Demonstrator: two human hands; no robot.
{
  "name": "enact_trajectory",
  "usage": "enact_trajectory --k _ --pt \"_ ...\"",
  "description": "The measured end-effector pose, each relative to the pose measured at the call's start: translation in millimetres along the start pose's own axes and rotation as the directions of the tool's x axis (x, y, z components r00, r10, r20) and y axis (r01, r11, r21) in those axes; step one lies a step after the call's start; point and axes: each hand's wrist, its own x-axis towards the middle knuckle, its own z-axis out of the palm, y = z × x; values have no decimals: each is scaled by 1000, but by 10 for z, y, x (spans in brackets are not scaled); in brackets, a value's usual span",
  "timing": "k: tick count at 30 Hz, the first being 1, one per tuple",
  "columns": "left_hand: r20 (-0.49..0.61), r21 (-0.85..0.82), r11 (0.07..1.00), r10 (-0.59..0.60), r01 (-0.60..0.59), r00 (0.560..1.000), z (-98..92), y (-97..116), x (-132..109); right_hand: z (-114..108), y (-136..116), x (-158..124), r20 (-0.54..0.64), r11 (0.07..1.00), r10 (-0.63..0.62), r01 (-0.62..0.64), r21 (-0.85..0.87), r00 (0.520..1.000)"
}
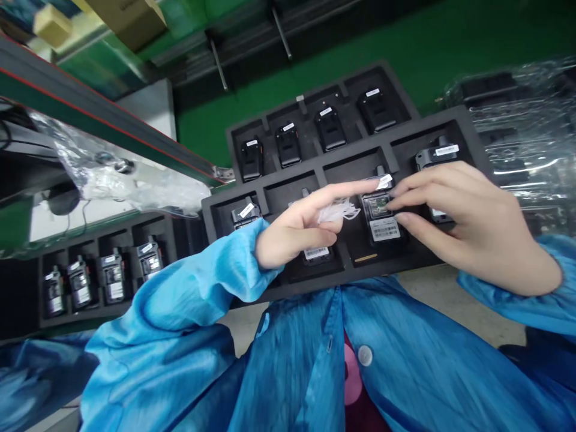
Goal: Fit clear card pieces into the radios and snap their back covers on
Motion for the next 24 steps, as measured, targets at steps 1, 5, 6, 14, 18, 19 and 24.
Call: enact_trajectory --k 1,5,6,14,18,19,24 --pt "1 2 1000 -22 22 1000 8 16 -47 20 -80 66 -28 998 9 -8 59 1000" --pt "-28 -129 988 -95 90 995 48 15 -209 181 -330 273 -48 982 3 6 188 999" --pt "-36 -215 972 -107 97 994 56 8 -243 228 -370 306 -53 980 10 1 199 999" --pt "-108 -713 701 -89 -15 990 115 23 -389 438 -599 399 -44 941 136 -115 319 990" --pt "-118 -658 753 -99 -3 988 124 8 -453 456 -702 424 -89 939 127 -91 331 988" --pt "-126 -665 747 -118 4 985 126 -5 -468 459 -722 433 -97 943 114 -77 325 989" --pt "-187 -801 598 -229 -14 955 146 -87 -503 498 -774 458 -96 966 104 -78 245 990"
